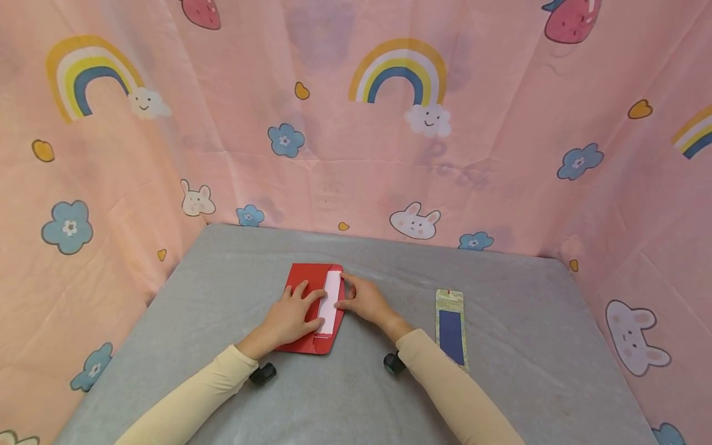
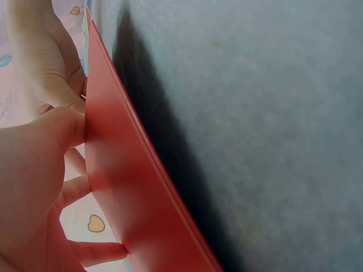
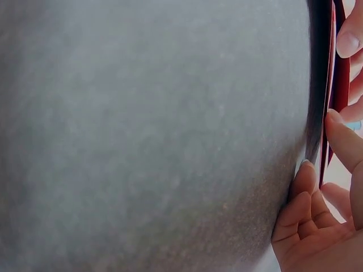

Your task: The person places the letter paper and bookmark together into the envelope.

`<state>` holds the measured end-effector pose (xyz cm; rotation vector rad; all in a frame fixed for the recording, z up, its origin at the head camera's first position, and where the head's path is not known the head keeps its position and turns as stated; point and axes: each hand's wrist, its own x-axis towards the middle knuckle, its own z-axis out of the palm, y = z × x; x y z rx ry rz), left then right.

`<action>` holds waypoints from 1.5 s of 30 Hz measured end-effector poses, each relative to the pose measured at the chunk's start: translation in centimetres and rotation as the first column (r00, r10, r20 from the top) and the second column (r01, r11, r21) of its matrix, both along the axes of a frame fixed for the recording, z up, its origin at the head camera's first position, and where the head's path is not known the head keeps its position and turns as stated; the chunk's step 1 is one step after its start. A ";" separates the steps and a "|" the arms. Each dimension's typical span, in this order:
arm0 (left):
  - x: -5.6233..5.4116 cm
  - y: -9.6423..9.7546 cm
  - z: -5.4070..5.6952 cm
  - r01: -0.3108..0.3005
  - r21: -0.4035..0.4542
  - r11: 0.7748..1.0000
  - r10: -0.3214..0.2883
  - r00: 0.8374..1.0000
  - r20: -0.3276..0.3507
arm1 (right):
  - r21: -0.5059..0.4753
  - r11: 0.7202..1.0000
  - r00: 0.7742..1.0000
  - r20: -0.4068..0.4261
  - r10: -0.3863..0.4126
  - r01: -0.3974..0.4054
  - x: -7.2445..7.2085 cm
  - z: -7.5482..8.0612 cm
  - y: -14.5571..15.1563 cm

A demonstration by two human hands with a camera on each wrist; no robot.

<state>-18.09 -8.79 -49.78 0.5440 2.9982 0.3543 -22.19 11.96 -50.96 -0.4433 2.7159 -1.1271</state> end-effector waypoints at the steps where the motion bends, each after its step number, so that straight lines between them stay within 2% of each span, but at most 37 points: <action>1: 0.0 0.0 0.0 -0.001 -0.001 1.000 0.001 1.000 -0.001 | -0.001 1.000 1.000 -0.002 0.002 -0.002 0.0 0.0 0.0; 19: 0.0 0.0 0.0 -0.001 -0.005 1.000 0.001 1.000 -0.002 | 0.059 0.998 1.000 -0.007 -0.015 0.015 0.1 0.3 -0.4; 31: -0.1 0.0 -0.3 0.017 -0.014 1.000 -0.017 1.000 -0.026 | 0.078 0.997 1.000 -0.020 -0.009 0.011 0.3 0.7 -0.7; 45: 0.2 0.2 0.2 0.003 -0.013 1.000 -0.004 1.000 -0.014 | 0.101 0.995 0.999 -0.037 -0.006 0.010 0.1 0.5 -0.9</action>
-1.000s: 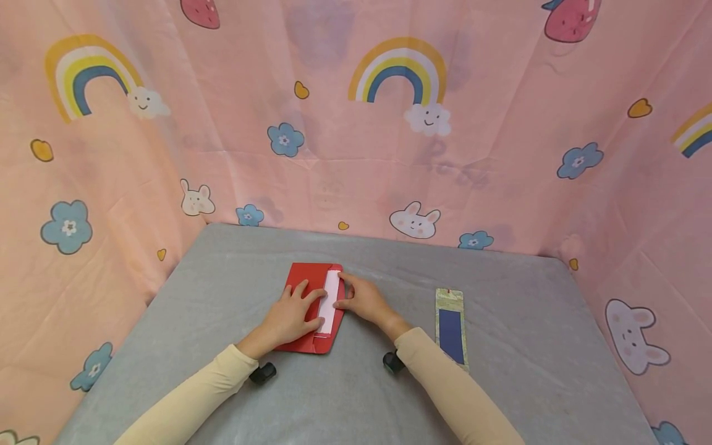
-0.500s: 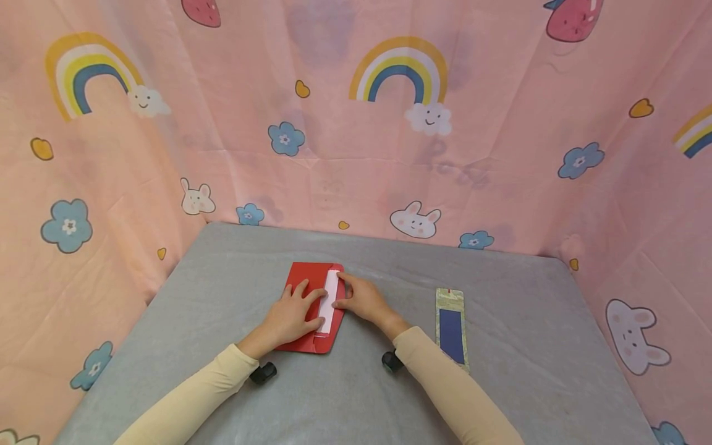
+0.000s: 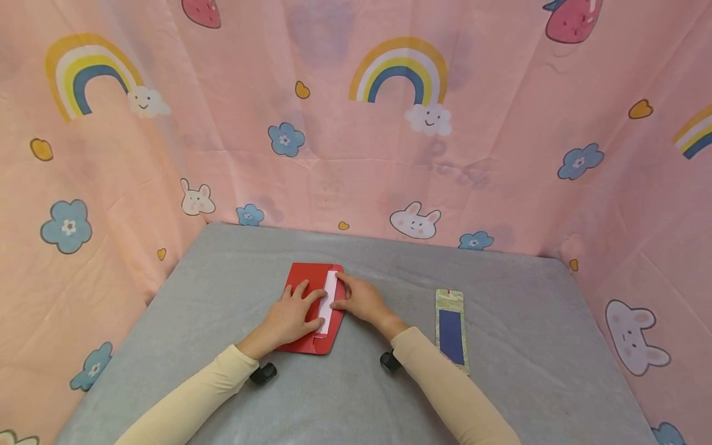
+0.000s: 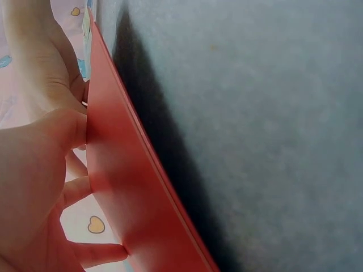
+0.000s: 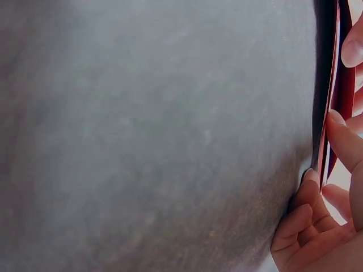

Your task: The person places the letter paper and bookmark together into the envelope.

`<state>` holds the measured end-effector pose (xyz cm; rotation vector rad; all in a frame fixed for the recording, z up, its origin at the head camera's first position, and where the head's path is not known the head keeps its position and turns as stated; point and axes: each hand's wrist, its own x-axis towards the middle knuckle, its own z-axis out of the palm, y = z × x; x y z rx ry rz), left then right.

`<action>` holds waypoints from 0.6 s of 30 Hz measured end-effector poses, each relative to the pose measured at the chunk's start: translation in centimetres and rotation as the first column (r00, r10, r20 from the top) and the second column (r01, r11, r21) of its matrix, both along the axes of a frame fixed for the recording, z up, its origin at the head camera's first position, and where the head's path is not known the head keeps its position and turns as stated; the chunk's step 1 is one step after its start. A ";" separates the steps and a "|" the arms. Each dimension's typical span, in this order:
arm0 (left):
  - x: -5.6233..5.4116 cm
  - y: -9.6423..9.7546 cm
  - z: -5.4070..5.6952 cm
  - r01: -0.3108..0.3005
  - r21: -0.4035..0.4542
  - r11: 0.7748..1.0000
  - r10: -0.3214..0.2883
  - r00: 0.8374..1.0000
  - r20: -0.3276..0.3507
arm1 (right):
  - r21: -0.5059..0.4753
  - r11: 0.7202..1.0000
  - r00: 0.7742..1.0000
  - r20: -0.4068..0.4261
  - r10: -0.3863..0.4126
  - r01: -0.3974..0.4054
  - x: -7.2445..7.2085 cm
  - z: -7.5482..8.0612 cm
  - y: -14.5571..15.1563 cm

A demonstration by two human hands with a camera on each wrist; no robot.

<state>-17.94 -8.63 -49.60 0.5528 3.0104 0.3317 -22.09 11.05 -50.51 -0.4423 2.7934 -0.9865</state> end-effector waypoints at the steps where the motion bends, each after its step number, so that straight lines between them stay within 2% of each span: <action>1: 0.0 0.0 0.0 0.000 0.000 1.000 0.000 1.000 0.001 | 0.002 1.000 1.000 -0.004 -0.001 0.001 0.0 0.0 0.0; 18: 0.0 0.0 0.1 -0.004 0.009 1.000 0.004 1.000 0.005 | 0.019 1.000 1.000 -0.008 0.014 -0.014 0.0 0.1 -0.4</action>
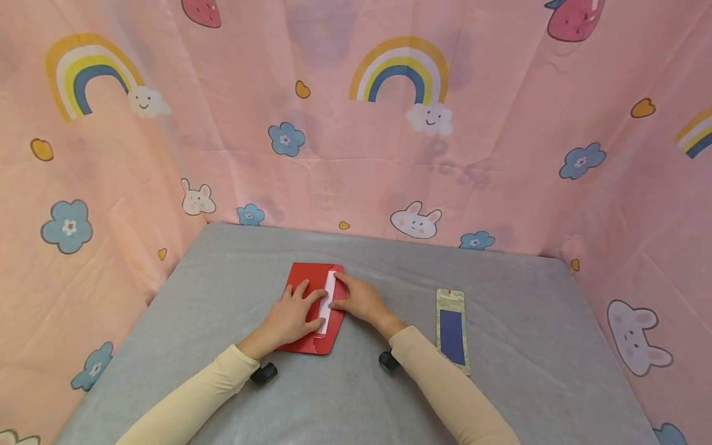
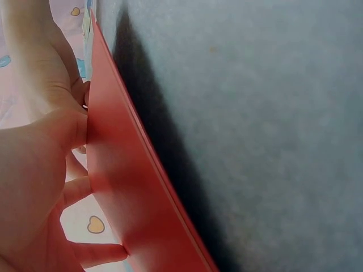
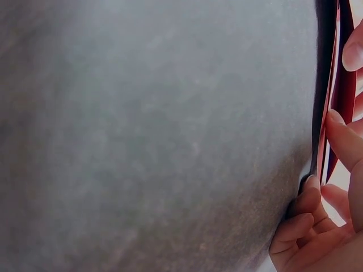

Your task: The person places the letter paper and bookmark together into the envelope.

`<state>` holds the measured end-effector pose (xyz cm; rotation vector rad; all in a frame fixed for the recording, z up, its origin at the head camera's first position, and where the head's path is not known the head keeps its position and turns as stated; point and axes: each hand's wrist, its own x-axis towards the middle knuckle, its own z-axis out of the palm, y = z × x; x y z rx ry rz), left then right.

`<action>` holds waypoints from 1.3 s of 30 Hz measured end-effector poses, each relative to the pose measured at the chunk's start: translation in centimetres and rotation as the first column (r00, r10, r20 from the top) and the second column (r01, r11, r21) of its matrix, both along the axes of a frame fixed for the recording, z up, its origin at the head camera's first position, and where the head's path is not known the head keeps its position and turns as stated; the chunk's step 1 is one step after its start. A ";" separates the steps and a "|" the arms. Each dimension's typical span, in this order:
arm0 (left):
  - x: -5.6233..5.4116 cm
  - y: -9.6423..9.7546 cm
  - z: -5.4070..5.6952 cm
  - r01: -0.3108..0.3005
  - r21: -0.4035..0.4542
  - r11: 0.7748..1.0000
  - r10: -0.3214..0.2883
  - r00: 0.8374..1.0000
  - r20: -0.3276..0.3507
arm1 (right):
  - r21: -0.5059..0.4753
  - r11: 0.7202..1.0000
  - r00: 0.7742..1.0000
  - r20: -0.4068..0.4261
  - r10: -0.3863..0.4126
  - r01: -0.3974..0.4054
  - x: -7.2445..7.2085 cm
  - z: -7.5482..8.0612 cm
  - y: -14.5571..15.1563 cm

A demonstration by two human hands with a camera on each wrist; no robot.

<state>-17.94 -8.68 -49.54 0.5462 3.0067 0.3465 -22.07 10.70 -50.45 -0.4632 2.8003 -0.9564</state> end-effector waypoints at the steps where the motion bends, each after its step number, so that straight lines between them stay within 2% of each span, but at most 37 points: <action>1: 0.0 0.0 0.0 -0.001 0.001 1.000 0.001 1.000 0.001 | 0.002 1.000 1.000 0.001 -0.001 0.001 0.0 0.0 0.0; 23: -0.2 0.1 -0.5 0.007 -0.010 1.000 -0.007 1.000 -0.020 | 0.058 0.998 1.000 -0.002 -0.016 0.017 0.1 -0.2 -0.5; 39: -0.1 0.0 -0.4 0.008 -0.016 1.000 -0.008 0.999 -0.035 | 0.066 0.998 1.000 0.010 -0.022 0.021 0.0 0.0 -0.8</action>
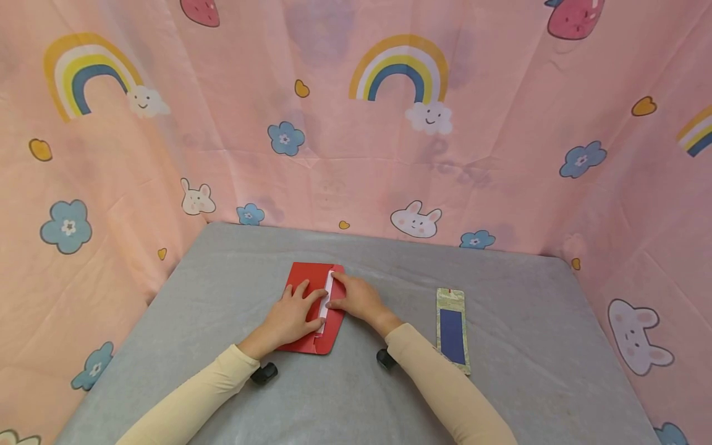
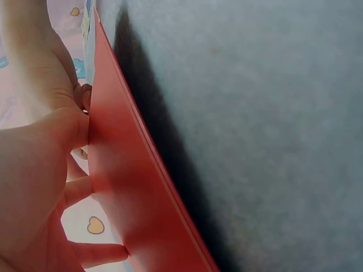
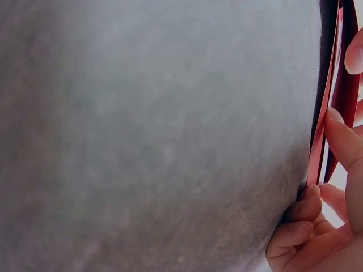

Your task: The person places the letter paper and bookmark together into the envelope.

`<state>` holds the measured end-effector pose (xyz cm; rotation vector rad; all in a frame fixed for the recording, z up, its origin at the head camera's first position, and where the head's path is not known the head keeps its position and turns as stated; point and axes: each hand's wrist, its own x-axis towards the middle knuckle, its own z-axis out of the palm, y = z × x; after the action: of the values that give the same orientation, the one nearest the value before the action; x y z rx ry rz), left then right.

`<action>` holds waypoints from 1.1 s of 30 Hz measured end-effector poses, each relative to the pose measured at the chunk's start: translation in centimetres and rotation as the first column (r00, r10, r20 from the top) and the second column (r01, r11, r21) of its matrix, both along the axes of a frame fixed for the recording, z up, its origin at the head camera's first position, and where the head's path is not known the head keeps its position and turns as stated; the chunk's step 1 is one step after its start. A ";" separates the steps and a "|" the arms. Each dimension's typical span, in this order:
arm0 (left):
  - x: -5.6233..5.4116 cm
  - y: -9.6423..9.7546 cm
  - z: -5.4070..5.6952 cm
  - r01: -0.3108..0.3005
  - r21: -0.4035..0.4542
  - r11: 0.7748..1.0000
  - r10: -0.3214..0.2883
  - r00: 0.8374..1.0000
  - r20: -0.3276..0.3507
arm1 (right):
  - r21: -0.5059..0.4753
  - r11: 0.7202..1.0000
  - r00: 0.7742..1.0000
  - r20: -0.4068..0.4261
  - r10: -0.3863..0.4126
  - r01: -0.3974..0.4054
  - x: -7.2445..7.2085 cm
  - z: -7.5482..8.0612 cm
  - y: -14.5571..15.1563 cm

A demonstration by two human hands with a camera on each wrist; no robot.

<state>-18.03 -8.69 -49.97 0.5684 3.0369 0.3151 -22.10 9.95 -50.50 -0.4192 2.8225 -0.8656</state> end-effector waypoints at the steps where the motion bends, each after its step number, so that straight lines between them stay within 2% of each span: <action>1: 0.0 0.0 0.0 0.000 0.002 1.000 0.000 1.000 -0.002 | 0.000 1.000 1.000 0.000 0.000 0.000 0.0 0.0 0.0; 12: 0.0 0.0 0.2 0.005 -0.003 1.000 -0.005 1.000 -0.002 | 0.031 1.000 1.000 -0.024 0.003 -0.003 -0.2 -0.2 -0.2; 22: 0.0 0.0 0.4 0.005 -0.013 1.000 -0.005 1.000 0.003 | -0.018 1.000 1.000 -0.032 0.002 -0.003 -0.2 -0.5 0.2; 33: 0.1 0.0 0.4 0.002 -0.018 1.000 -0.002 1.000 0.005 | -0.004 1.000 0.999 -0.035 0.004 -0.004 -0.1 -0.4 0.2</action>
<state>-17.93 -8.66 -49.60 0.5680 3.0311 0.2887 -22.20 10.19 -50.90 -0.4446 2.8516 -0.8716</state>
